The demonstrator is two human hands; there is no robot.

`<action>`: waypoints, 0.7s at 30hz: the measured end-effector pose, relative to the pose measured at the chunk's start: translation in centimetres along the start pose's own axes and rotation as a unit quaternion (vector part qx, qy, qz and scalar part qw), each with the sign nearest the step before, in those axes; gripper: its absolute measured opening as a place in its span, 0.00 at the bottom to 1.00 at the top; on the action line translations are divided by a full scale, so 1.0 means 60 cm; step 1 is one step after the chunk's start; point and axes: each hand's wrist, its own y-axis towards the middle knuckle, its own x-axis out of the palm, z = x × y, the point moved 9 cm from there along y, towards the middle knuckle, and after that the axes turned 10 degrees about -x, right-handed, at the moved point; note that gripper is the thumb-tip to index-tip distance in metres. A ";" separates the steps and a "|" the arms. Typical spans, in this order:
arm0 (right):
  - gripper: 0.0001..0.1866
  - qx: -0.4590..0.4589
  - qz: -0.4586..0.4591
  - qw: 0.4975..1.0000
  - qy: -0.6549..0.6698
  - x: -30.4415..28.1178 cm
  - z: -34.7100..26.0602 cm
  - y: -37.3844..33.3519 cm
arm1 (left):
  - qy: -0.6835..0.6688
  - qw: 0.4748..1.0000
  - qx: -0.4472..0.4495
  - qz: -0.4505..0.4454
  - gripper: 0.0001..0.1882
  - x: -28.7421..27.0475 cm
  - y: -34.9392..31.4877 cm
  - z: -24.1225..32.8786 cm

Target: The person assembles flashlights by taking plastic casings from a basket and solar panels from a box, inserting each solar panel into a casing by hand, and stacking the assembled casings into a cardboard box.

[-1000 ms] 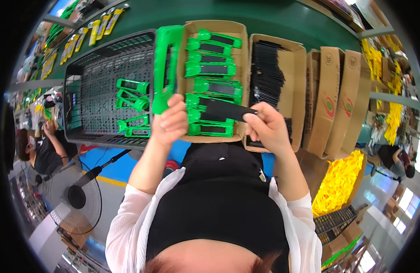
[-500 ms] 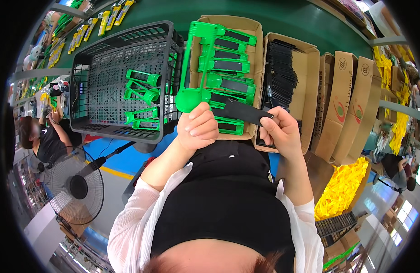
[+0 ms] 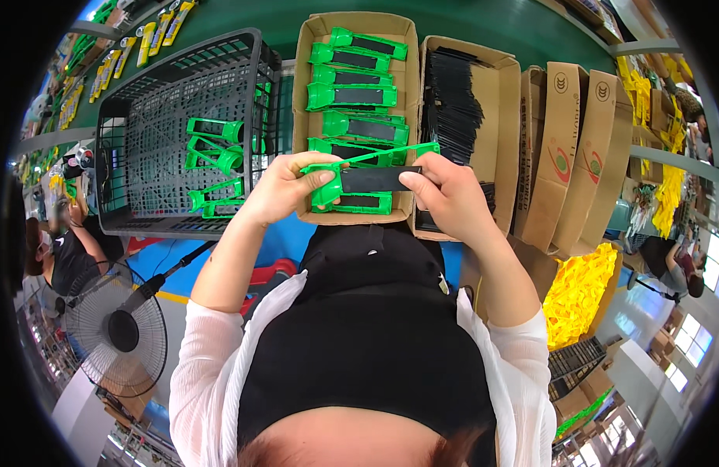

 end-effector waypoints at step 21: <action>0.21 -0.018 0.048 0.908 -0.417 0.001 0.037 0.033 | 0.019 1.000 0.011 0.006 0.10 -0.016 0.021 -0.023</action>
